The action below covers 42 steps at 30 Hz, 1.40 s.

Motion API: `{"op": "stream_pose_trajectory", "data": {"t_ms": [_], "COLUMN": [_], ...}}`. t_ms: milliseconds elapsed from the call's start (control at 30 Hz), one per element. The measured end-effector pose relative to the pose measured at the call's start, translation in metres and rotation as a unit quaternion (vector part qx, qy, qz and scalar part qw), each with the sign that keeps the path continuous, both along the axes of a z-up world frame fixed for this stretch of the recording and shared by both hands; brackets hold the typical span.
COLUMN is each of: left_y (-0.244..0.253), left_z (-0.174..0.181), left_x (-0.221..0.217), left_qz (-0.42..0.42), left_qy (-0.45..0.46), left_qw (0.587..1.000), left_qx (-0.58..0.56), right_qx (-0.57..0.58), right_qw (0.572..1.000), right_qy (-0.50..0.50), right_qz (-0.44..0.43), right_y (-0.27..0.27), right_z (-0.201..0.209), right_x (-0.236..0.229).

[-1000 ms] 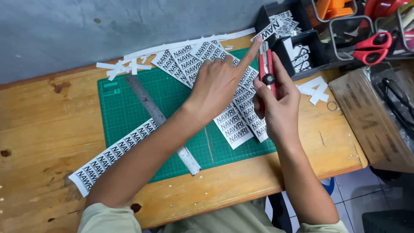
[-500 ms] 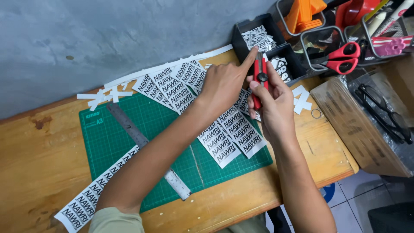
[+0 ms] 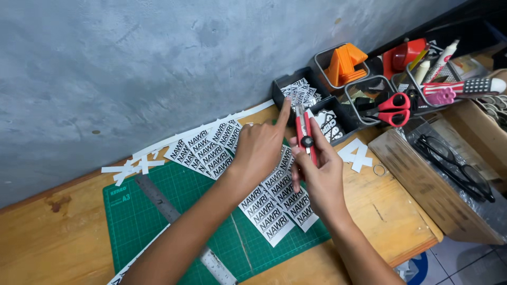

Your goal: The person uses a metal ruler and a red utility knife to cut a sheet of white paper printed with repeated text into narrow strips on a green cutting mat. The person repeatedly aligns the ruler, cuts along its edge, and moves the cut strips aside.

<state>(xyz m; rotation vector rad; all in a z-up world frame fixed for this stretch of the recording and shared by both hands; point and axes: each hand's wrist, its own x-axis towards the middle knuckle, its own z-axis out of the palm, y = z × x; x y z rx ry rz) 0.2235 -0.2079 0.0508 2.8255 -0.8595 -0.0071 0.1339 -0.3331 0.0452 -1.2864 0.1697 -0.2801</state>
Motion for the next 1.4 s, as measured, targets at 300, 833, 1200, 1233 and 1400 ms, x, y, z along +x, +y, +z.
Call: {"op": "stream_pose_trajectory", "data": {"t_ms": [300,833,1200,1233,1400], "left_y": [0.125,0.251,0.249,0.248,0.241], "left_z": [-0.004,-0.043,-0.06,-0.062,-0.068], "left_x": [-0.091,-0.226,-0.216,-0.215,-0.207], "left_qz": [0.048,0.23,0.184,0.185,0.176], "left_qy": [-0.077,0.011,0.036,0.037,0.012], "left_qw": [0.995,0.966,0.975,0.975,0.976], "left_qx": [0.042,-0.119,-0.12,-0.12,-0.125], "right_qx": [-0.246,-0.389,-0.38,-0.379,-0.389], "right_qw": [0.963,0.865,0.872,0.871,0.867], "right_qy": [-0.007,-0.102,-0.079,-0.079,-0.071], "right_qz": [0.114,0.299,0.3,0.301,0.305], "right_y": [0.04,0.09,0.09,0.091,0.086], "right_z": [-0.021,-0.031,-0.03,-0.029,-0.035], "right_x": [-0.03,-0.078,-0.076,-0.077,-0.079]}}
